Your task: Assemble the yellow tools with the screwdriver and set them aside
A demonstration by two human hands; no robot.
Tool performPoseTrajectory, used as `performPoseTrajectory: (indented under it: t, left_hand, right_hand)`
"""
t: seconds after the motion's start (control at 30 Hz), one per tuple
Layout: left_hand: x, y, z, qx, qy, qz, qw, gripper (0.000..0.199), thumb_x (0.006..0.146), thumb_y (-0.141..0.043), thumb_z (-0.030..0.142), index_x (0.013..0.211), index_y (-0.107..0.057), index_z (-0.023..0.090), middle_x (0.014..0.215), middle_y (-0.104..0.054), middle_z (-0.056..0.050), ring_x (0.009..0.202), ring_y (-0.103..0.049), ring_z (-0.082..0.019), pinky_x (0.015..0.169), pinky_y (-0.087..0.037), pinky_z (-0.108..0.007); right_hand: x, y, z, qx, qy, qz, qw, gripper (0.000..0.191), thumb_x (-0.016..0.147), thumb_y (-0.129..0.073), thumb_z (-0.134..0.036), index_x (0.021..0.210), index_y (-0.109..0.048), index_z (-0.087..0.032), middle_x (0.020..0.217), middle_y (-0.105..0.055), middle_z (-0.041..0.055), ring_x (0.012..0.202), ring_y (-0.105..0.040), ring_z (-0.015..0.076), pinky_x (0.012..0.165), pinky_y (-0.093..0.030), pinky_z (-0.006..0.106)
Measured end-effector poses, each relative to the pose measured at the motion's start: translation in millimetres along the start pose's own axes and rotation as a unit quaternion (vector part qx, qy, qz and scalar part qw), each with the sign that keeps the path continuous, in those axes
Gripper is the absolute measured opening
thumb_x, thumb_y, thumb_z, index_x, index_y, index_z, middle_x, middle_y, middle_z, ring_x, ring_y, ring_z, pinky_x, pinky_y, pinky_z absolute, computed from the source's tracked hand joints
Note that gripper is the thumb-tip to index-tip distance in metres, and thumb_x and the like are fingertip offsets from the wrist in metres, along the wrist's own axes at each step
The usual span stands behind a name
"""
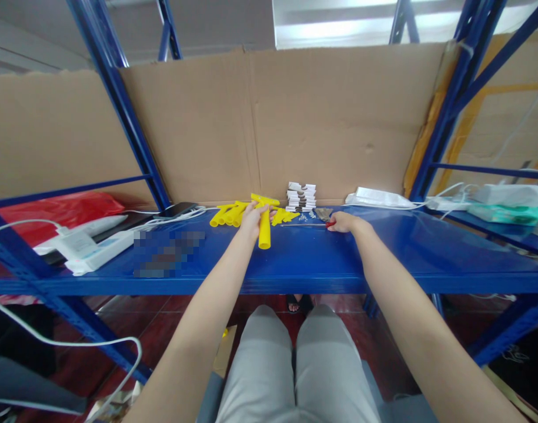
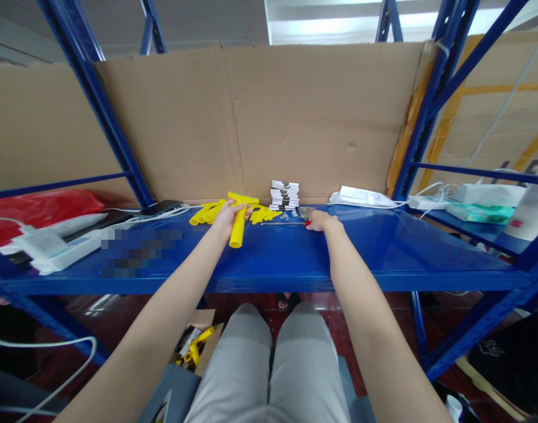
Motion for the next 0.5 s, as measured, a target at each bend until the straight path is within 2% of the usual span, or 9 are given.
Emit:
performPoseTrajectory:
  t: [0.2, 0.33, 0.5]
  left_hand:
    - [-2, -0.4, 0, 0.006, 0.001, -0.003, 1.000, 0.058, 0.082, -0.057, 0.000, 0.130, -0.042, 0.027, 0.095, -0.070, -0.006, 0.054, -0.064, -0.010, 0.047, -0.045, -0.017]
    - [-3, -0.3, 1, 0.007, 0.001, -0.001, 1.000, 0.059, 0.081, -0.057, -0.001, 0.130, -0.041, 0.028, 0.097, -0.071, -0.006, 0.053, -0.064, -0.009, 0.047, -0.045, -0.015]
    - [-5, -1.7, 3, 0.016, -0.003, -0.001, 1.000, 0.056, 0.081, -0.057, -0.001, 0.127, -0.043, 0.025, 0.092, -0.070, -0.006, 0.052, -0.064, -0.010, 0.047, -0.046, -0.016]
  right_hand:
    - [-5, -1, -8, 0.020, 0.045, 0.012, 0.999, 0.028, 0.076, -0.069, -0.047, 0.089, -0.071, -0.021, 0.090, -0.072, 0.0076, 0.083, -0.067, 0.0229, 0.076, -0.051, 0.033]
    - [-8, 1, -14, 0.020, 0.024, 0.005, 0.999, 0.019, 0.078, -0.068, -0.037, 0.089, -0.070, -0.022, 0.092, -0.072, 0.0066, 0.084, -0.067, 0.0226, 0.079, -0.050, 0.033]
    - [-10, 0, -14, 0.003, 0.021, 0.016, 1.000, 0.016, 0.079, -0.064, -0.034, 0.089, -0.070, -0.023, 0.096, -0.072, 0.0077, 0.090, -0.066, 0.0243, 0.083, -0.050, 0.037]
Point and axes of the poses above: each hand's wrist, its own x-axis towards the middle knuckle, its own y-axis out of the back of the hand, z = x × y, the point moved 1 cm from there along x, towards the middle knuckle
